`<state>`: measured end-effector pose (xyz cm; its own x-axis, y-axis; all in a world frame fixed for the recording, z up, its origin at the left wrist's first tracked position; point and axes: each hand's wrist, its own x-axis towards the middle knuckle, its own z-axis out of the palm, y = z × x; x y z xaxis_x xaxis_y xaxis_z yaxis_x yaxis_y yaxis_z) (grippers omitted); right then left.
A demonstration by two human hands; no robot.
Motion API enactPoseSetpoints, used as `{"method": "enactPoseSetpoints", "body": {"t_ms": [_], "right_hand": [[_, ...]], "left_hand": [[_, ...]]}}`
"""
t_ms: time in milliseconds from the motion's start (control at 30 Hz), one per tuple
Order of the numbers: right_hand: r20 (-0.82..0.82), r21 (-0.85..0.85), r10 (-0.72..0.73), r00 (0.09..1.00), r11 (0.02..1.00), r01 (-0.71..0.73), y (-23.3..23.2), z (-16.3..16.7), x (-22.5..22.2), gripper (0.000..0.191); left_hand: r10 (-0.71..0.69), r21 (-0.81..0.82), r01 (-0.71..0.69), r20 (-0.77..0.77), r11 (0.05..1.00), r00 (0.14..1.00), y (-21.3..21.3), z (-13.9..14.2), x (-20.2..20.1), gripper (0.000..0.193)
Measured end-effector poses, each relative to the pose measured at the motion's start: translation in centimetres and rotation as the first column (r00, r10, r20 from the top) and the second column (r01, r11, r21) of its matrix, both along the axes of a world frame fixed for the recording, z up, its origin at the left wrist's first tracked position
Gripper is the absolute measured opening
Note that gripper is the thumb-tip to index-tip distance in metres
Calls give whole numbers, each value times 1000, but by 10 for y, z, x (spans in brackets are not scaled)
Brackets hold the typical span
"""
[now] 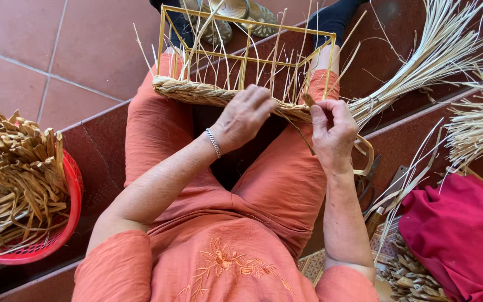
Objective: The person weaves dried palm leaves around a rectangular bamboo frame, interlacing strands by hand to form the basket's base. They repeatedly reach for additional palm leaves from a nearby red basket and continue the weaving pattern.
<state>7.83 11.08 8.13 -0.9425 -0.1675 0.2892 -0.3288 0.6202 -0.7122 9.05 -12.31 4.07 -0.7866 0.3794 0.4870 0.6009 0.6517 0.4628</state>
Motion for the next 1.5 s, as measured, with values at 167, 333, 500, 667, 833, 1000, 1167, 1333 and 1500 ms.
{"method": "enactPoseSetpoints", "body": {"t_ms": [167, 333, 500, 667, 833, 1000, 1167, 1333, 1500], "right_hand": [[194, -207, -65, 979, 973, 105, 19, -1, 0, 24], [111, -292, -135, 985, 942, 162, 50, 1, 4, 26], [-240, -315, -200, 950, 942, 119, 48, -19, 10, 34], [124, -32, 263, 957, 965, -261, 7, -34, 8, 26], [53, -84, 216, 975, 974, -211, -18, -34, -10, 37], [539, -396, 201, 818, 918, 35, -25, -44, -30, 38], [383, -468, 250, 889, 883, -47, -24, -49, -17, 20], [260, -611, 397, 880, 773, -168, -22, -43, -6, 36], [359, -618, 346, 867, 784, -57, -11, -34, -14, 36]], "left_hand": [[-53, -219, 42, -43, 975, 998, 19, -13, -6, 27], [-17, -57, 20, 51, 998, 999, 29, -24, -14, 17], [80, 277, -189, 362, 942, 929, 25, -16, -22, 12], [97, 309, -285, 505, 907, 858, 17, -3, -34, 23], [29, 391, -316, 590, 864, 807, 15, 1, -32, 17], [0, 412, -326, 621, 851, 783, 12, -2, -32, 15], [-170, 600, -433, 695, 673, 699, 12, -9, -42, 16], [62, 410, -443, 674, 797, 736, 29, -16, -39, 14], [123, 277, -204, 284, 939, 951, 37, -18, -31, 14]]}}
